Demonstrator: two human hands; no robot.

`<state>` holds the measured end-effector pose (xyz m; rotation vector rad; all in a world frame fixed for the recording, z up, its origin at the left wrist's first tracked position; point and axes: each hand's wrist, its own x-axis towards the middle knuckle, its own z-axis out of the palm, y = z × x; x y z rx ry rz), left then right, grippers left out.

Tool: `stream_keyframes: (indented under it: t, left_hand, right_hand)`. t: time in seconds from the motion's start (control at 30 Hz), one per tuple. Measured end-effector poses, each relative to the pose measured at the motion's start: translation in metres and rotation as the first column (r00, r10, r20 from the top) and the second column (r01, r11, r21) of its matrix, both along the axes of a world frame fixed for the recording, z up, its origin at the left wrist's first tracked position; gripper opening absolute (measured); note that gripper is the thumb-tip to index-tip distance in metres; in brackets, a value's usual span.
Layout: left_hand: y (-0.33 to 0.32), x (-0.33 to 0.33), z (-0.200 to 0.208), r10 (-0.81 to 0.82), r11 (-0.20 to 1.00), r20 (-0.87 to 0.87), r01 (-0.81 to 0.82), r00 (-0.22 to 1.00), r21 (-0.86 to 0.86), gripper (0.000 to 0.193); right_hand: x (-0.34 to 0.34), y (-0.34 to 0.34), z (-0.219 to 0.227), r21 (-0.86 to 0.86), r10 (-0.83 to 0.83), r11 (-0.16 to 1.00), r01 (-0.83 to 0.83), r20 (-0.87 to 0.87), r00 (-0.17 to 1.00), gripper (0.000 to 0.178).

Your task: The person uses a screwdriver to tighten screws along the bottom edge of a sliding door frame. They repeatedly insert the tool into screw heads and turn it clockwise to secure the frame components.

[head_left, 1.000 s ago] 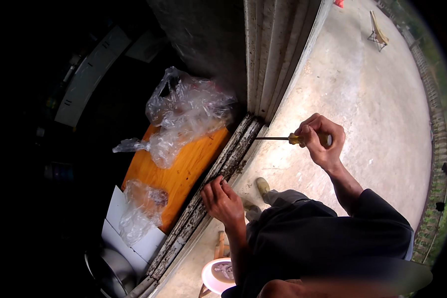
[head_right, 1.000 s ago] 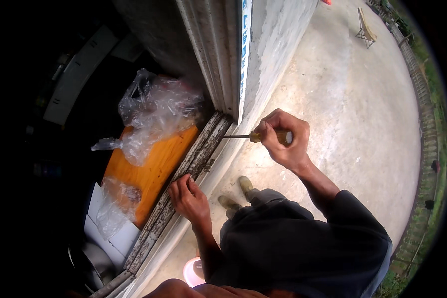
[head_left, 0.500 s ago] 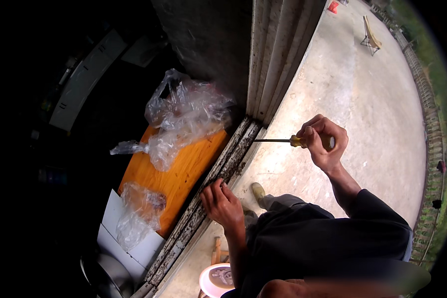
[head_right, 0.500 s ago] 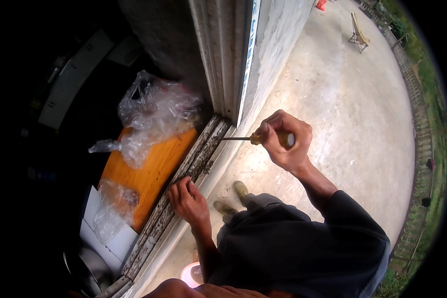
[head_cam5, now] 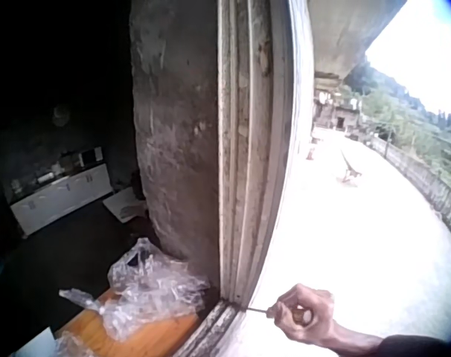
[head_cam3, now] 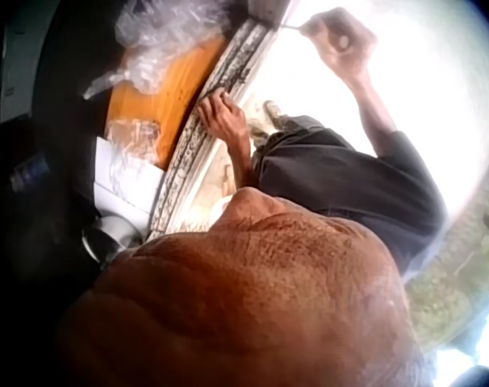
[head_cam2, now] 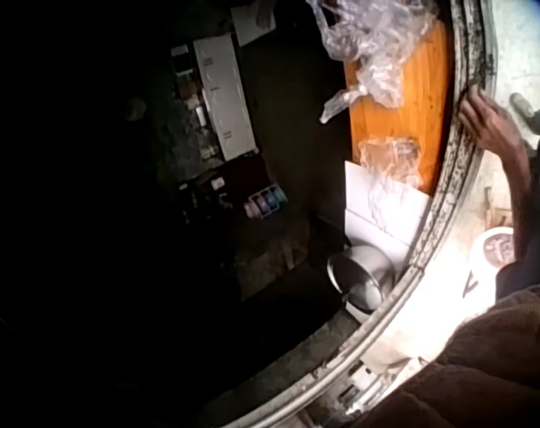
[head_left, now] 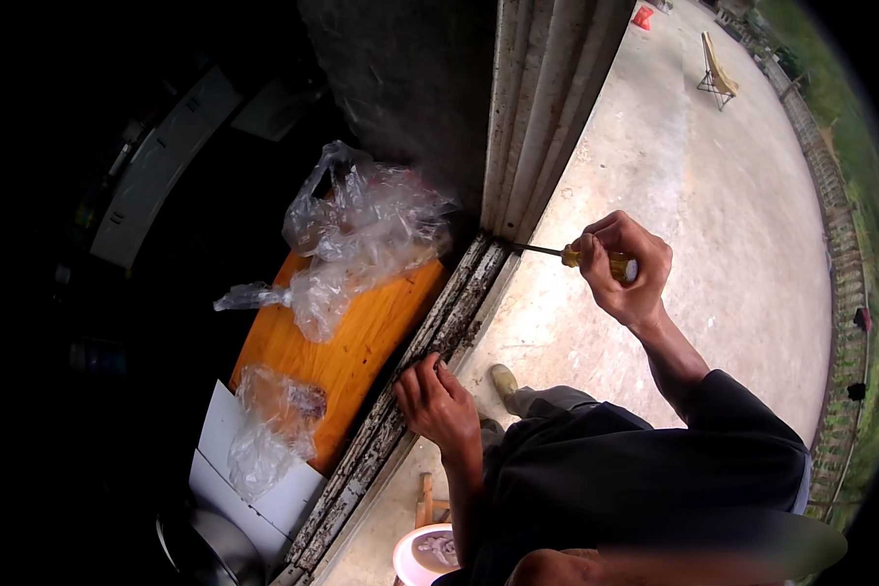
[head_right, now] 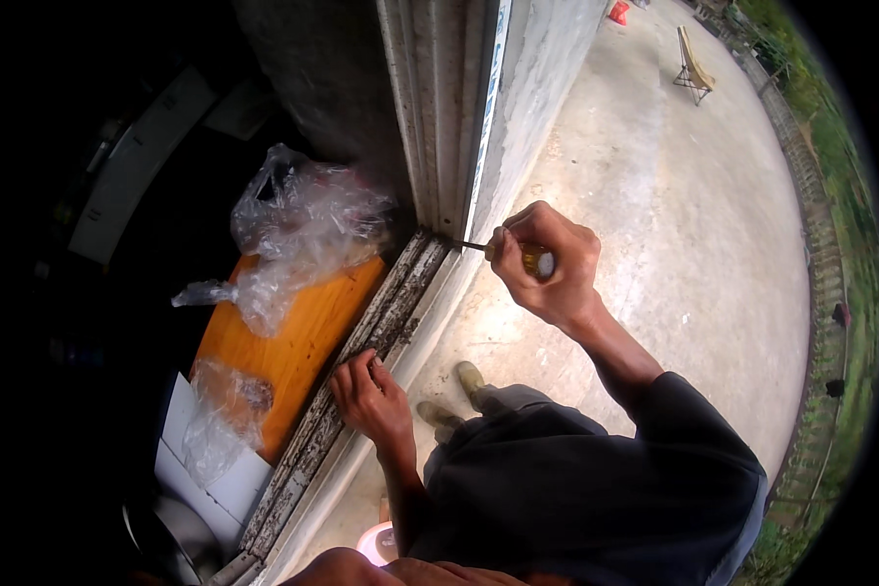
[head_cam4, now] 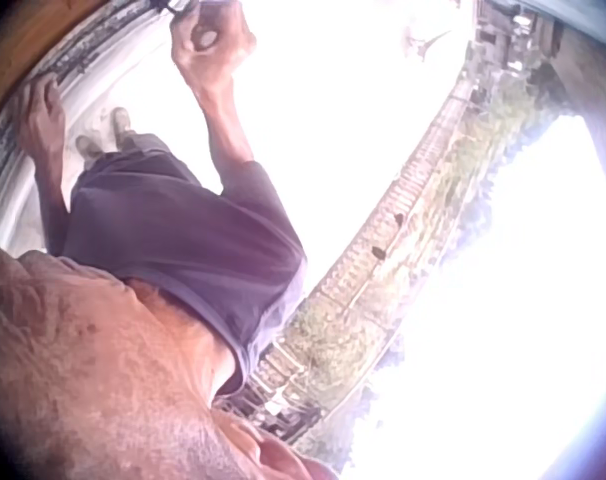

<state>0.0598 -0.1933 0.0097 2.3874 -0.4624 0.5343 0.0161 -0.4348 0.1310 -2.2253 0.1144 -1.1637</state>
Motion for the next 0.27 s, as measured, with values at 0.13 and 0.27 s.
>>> stream_keyframes:
  t: [0.13, 0.27]
  left_hand:
    - [-0.002, 0.000, 0.002, -0.013, 1.000, 0.011, 0.013, 1.000, -0.005, 0.008]
    - [0.000, 0.001, 0.000, -0.009, 1.000, 0.006, 0.009, 1.000, -0.001, 0.008]
  right_hand:
    - [0.005, -0.002, -0.015, -0.007, -0.009, 1.000, 0.009, -0.071, 0.997, 0.015]
    - [0.000, 0.011, -0.014, -0.045, 0.087, 0.995, -0.092, -0.102, 0.991, 0.015]
